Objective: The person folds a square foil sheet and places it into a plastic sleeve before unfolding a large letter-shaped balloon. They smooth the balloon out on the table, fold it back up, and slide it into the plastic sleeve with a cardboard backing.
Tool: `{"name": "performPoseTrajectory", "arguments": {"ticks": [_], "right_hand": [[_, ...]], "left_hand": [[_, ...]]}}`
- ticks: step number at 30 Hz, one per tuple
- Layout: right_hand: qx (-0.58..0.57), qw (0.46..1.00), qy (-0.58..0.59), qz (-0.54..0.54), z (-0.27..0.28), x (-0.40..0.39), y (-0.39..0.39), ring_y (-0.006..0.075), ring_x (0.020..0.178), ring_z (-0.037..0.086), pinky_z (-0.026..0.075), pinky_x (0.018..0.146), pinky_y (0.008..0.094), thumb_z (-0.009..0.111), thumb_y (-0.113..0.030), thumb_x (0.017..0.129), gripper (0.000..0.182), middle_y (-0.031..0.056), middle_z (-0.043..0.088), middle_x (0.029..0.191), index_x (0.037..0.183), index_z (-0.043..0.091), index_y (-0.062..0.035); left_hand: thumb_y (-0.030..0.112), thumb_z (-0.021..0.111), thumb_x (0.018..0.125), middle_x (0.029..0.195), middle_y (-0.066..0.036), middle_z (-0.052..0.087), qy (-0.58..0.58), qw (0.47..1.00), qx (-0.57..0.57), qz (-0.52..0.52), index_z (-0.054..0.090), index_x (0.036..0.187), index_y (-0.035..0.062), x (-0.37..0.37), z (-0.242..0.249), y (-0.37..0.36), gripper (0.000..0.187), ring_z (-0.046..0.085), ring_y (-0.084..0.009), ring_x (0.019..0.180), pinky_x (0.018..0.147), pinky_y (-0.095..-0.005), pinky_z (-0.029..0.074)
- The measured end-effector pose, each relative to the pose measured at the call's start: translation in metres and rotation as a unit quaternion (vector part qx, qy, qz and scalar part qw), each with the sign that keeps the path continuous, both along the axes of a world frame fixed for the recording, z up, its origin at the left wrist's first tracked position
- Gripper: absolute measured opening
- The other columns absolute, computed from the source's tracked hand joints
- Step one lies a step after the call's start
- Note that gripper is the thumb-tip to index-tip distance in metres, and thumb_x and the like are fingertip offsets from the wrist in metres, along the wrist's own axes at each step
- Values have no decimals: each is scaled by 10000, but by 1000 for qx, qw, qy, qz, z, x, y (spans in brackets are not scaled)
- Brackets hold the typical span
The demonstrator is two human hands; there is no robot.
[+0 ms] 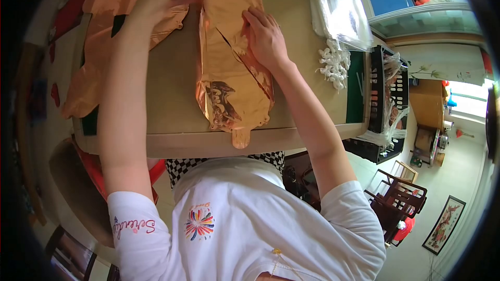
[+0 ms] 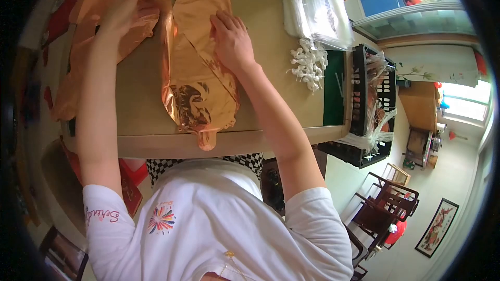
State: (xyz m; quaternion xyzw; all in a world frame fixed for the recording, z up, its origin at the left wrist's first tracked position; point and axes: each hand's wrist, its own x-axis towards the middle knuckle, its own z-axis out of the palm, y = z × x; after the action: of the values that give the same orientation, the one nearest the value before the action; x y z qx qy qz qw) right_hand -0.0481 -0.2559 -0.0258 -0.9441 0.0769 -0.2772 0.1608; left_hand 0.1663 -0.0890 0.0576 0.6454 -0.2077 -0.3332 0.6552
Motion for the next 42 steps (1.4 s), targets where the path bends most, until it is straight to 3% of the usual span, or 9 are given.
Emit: {"name": "performPoseTrajectory", "arguments": {"ticks": [3,4,6,9,13,21,27,39,42], "right_hand": [[6,1000,7,1,1,0,0,334,1234,494,377,1051,442,521,-32,857,341,157,568,1261,1196,563,-27],[9,1000,3,2,2,1,1,335,1231,495,376,1052,441,522,-33,856,336,157,569,1257,1188,567,-25],[15,1000,-3,1,3,2,2,337,1224,496,373,1054,439,524,-34,852,325,156,570,1250,1173,575,-20],[25,999,24,2,5,-1,1,341,1213,501,371,1055,438,531,-41,846,291,157,573,1235,1129,593,-14],[18,1000,6,-7,1,1,1,345,1215,499,371,1057,438,537,-44,842,254,159,580,1219,1084,606,-12],[18,1000,1,-9,4,0,3,335,1258,477,354,1077,453,547,-45,845,296,153,567,1284,1134,602,-19],[19,1000,20,-10,4,0,2,315,1281,465,339,1095,449,542,-76,884,323,143,545,1329,1201,588,-36],[8,999,25,-20,3,0,3,312,1248,492,355,1077,434,544,-100,900,288,156,560,1303,1170,600,-17],[11,999,40,-17,4,1,1,316,1240,495,365,1061,436,547,-92,892,283,161,567,1287,1157,604,-12]], "left_hand": [[218,493,994,1184,-166,634,44,979,-200,-14,564,1235,16,-22,-2,-7,322,622,-279,1100,945,-364,493],[192,486,988,1231,-164,606,-119,991,-65,14,529,1274,4,-27,-15,-1,345,596,-285,1142,974,-386,475],[141,472,975,1325,-159,551,-423,880,204,67,461,1351,-20,-38,-56,22,408,546,-298,1225,1032,-429,440],[79,440,952,1421,-157,464,-606,754,252,34,445,1371,-17,-68,-88,47,429,413,-310,1347,1109,-445,346],[39,450,929,1509,-166,347,-614,748,253,-21,395,1411,-12,-93,-82,48,488,285,-295,1425,1156,-456,269],[216,466,987,1453,-192,423,-604,778,174,-2,437,1385,-13,-108,-85,13,460,367,-324,1377,1121,-480,306],[374,537,963,1444,-213,421,-638,738,220,-17,473,1379,54,-113,-84,5,529,358,-345,1379,1103,-520,308],[418,541,949,1397,-275,433,-621,761,187,39,471,1361,-3,-94,-85,-19,593,382,-420,1334,1075,-531,328],[392,510,975,1445,-229,407,-647,719,254,-13,425,1391,18,-97,-87,-22,566,370,-387,1356,1080,-490,344]]}}
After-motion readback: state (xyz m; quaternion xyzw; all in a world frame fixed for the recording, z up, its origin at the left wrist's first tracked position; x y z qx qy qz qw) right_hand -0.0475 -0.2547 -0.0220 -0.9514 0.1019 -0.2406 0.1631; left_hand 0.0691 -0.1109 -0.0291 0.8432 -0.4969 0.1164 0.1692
